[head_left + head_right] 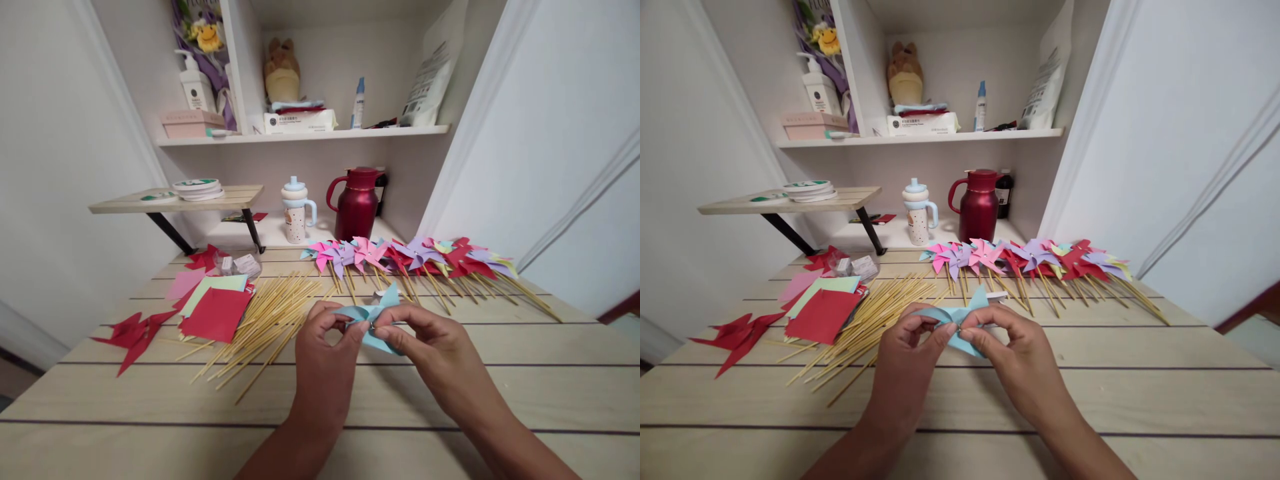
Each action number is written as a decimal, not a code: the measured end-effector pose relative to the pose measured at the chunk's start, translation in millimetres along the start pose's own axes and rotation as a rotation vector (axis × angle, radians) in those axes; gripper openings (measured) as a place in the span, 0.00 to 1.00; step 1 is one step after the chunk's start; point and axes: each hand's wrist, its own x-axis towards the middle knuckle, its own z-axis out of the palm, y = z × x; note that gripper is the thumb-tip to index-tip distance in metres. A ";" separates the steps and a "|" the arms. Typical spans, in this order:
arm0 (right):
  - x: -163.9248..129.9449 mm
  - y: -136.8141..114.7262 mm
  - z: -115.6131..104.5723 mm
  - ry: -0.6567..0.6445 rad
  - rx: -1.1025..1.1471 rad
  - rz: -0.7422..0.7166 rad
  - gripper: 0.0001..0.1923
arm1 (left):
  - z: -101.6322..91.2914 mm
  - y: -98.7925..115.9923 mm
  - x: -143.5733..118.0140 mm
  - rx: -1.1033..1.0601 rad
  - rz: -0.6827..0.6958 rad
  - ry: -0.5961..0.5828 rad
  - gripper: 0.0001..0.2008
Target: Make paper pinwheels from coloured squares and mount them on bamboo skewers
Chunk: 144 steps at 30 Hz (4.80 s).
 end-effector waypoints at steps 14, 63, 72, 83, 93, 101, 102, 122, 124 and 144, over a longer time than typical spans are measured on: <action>-5.4 -3.7 3.6 0.030 0.018 0.009 0.10 | 0.3 11.8 -2.1 0.076 0.138 0.036 0.06; -19.1 -3.1 4.1 0.203 -0.093 -0.621 0.16 | -10.2 20.1 -12.1 0.380 0.892 0.094 0.12; -20.7 -3.0 5.5 0.226 -0.154 -0.590 0.15 | -11.3 30.6 -12.7 0.510 0.905 0.066 0.08; -21.7 -6.1 3.3 0.229 -0.171 -0.660 0.15 | -10.6 31.4 -13.7 0.518 0.904 0.047 0.09; -20.0 0.5 1.2 0.244 -0.080 -0.723 0.21 | -15.3 30.5 -6.7 0.379 0.925 -0.049 0.05; -22.4 -9.2 -6.7 0.173 -0.187 -0.817 0.22 | -18.6 43.7 -6.5 0.447 0.961 -0.133 0.06; -23.2 -10.7 -6.9 0.178 -0.200 -0.812 0.22 | -18.6 43.9 -7.1 0.453 0.962 -0.132 0.07; -12.3 6.0 4.7 0.233 0.093 -0.151 0.15 | 1.2 26.2 -2.5 0.006 0.115 -0.012 0.06; -11.8 6.2 4.6 0.236 0.086 -0.153 0.16 | 1.3 25.7 -3.8 0.024 0.142 -0.005 0.06; -16.7 -3.9 -0.6 0.280 0.024 -0.494 0.13 | -16.8 35.5 -10.0 0.522 0.989 -0.020 0.08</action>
